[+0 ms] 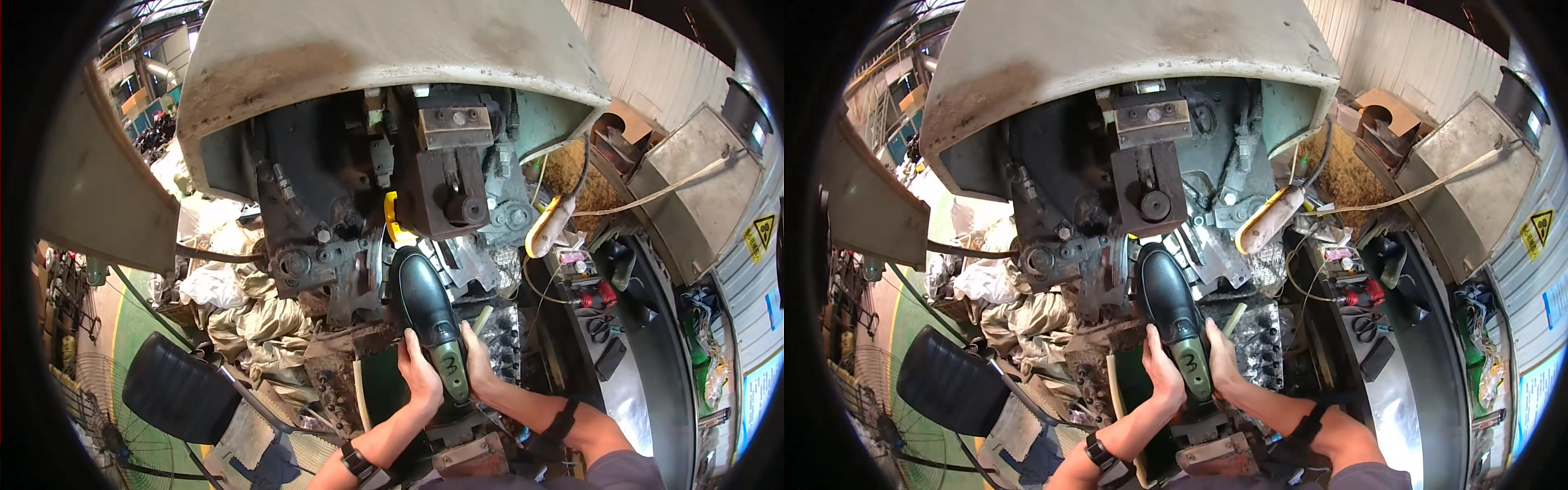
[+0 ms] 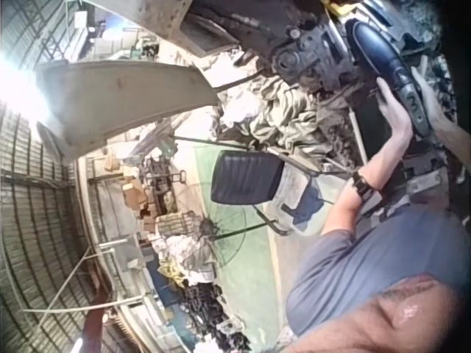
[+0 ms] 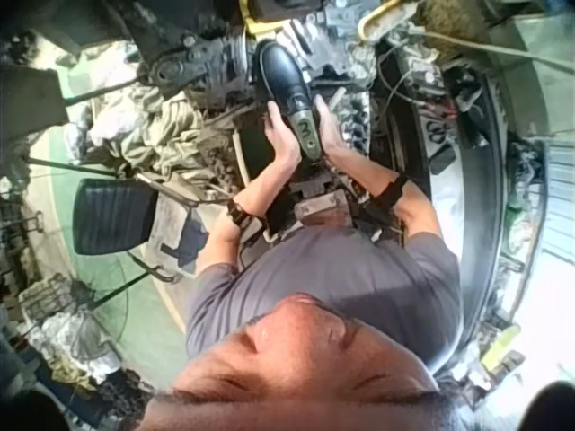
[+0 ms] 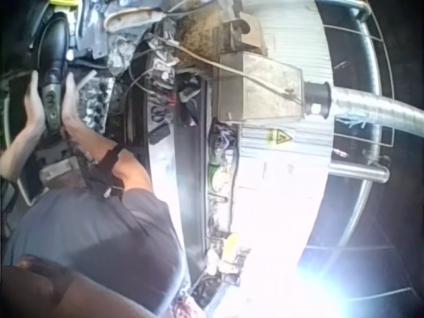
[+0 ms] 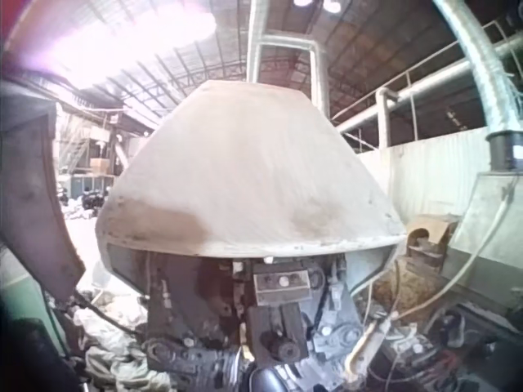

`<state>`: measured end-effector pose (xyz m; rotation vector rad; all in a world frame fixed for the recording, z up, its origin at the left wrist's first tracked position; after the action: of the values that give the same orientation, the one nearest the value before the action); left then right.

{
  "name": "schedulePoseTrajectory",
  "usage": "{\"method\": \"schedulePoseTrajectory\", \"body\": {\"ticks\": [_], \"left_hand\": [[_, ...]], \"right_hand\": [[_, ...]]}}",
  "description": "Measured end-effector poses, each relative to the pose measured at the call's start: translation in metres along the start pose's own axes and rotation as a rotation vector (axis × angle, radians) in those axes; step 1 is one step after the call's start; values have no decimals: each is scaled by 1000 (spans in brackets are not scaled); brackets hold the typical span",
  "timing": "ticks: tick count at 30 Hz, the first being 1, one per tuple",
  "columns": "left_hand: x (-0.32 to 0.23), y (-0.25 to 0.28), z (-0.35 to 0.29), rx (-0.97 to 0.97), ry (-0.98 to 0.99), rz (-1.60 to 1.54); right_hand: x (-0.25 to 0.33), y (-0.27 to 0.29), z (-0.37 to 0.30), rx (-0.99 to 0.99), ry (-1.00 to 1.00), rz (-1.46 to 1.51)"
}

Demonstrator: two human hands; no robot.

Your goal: The recorder is using a shoe lasting machine to shape and attach the upper part of the shoe to the last.

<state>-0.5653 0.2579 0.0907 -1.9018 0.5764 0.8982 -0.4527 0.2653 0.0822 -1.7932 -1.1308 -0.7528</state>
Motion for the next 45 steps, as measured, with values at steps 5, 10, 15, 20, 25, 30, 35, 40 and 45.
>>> {"method": "schedulePoseTrajectory", "body": {"ticks": [5, 10, 15, 20, 25, 30, 35, 40, 45], "left_hand": [[-1, 10, 17, 33, -159, 158], [-17, 55, 21, 184, 16, 383], [-12, 257, 16, -278, -150, 427], [71, 449, -12, -459, 62, 713], [114, 377, -8, -348, 289, 726], [74, 386, -11, -356, 124, 767], [-22, 284, -3, -123, -320, 1097], [-107, 93, -53, 142, -695, 844], [-77, -53, -147, 399, -760, 742]], "right_hand": [[-11, 9, 20, 137, 320, -33], [9, 49, 26, 154, -152, -272], [55, 165, -14, 109, 29, -128], [16, 300, -54, -410, 40, -194], [-108, 452, -110, -454, -78, -589], [-136, 426, -229, -636, -261, -512], [-138, 443, -291, -686, -131, -910], [-116, 456, -287, -739, -13, -901], [-117, 464, -283, -707, 266, -1115]]}}
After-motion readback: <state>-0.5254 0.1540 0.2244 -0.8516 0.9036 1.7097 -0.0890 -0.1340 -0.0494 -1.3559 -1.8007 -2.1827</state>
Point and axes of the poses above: each hand's wrist, its own z-axis towards the middle knuckle, its own y-axis out of the back of the hand, x = y × z, the point moved 3 cm from there along z, towards the middle knuckle, and after that the axes turned 1 degree about y, right-handed, at the moved point
